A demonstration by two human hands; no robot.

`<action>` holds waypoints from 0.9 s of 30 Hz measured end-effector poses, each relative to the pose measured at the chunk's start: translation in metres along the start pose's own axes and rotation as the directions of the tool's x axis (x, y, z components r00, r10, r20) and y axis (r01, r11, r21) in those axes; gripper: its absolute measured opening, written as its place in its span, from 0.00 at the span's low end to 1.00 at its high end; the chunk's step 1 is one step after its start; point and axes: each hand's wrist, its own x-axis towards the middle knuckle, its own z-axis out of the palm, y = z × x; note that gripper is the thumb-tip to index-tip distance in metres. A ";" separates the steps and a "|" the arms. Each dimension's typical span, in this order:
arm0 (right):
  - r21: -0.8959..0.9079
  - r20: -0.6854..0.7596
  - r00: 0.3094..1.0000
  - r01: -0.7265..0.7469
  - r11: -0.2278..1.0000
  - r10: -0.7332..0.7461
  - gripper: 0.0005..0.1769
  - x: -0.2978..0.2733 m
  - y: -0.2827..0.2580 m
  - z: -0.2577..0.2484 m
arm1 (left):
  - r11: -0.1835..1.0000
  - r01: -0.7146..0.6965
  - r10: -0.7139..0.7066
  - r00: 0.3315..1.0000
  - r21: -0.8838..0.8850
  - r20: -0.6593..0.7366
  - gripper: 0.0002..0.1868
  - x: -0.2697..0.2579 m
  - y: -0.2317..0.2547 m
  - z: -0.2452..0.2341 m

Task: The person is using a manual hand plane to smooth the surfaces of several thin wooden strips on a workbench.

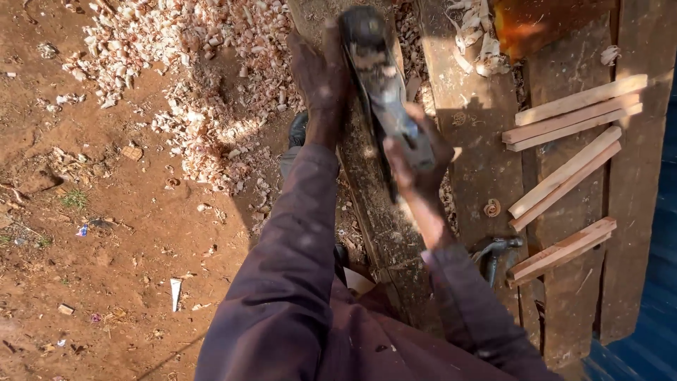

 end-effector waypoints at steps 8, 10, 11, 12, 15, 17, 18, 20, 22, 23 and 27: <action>0.006 0.004 0.998 0.055 0.998 -0.055 0.25 0.133 -0.024 0.049 | 0.976 0.139 -0.113 0.982 -0.168 0.152 0.31 -0.018 0.049 -0.029; -0.114 -0.024 0.980 0.191 0.975 -0.195 0.26 0.144 0.004 0.033 | 0.974 0.187 -0.164 0.972 -0.131 0.167 0.28 -0.018 0.048 -0.011; -0.197 -0.023 0.949 0.306 0.932 -0.316 0.29 0.142 0.017 0.038 | 0.970 0.233 -0.222 0.964 -0.062 0.148 0.27 -0.015 0.043 -0.018; -0.186 -0.022 0.951 0.300 0.936 -0.310 0.29 0.113 0.010 0.037 | 0.971 0.233 -0.224 0.964 -0.051 0.141 0.27 -0.014 0.040 -0.027; -0.148 -0.003 0.963 0.266 0.953 -0.269 0.51 0.027 0.002 -0.002 | 0.969 0.217 -0.198 0.968 -0.117 0.154 0.27 -0.012 0.030 -0.013; -0.220 -0.041 0.982 0.170 0.961 -0.183 0.26 -0.048 0.010 -0.035 | 0.981 0.190 -0.184 0.974 -0.038 0.129 0.30 -0.002 0.003 0.002; -0.219 -0.034 0.985 0.159 0.963 -0.171 0.26 -0.084 -0.004 -0.044 | 0.979 0.201 -0.196 0.972 -0.030 0.126 0.30 -0.002 -0.007 0.002; -0.204 -0.049 0.998 -0.059 0.977 0.050 0.26 -0.144 -0.028 -0.063 | 0.996 0.083 -0.084 0.994 0.017 0.064 0.34 0.008 -0.021 0.017; -0.274 -0.028 0.993 -0.118 0.955 0.114 0.29 -0.159 -0.022 -0.077 | 0.998 0.046 -0.044 0.997 -0.035 0.062 0.33 0.005 -0.018 0.011; -0.352 -0.017 0.983 -0.176 0.919 0.182 0.33 -0.168 -0.021 -0.086 | 0.996 0.014 -0.008 0.998 -0.092 0.067 0.33 0.000 -0.017 0.011; -0.168 0.088 0.994 -0.051 0.984 0.066 0.27 -0.024 -0.019 -0.017 | 0.995 0.072 -0.065 0.993 -0.072 0.101 0.53 -0.004 0.004 0.003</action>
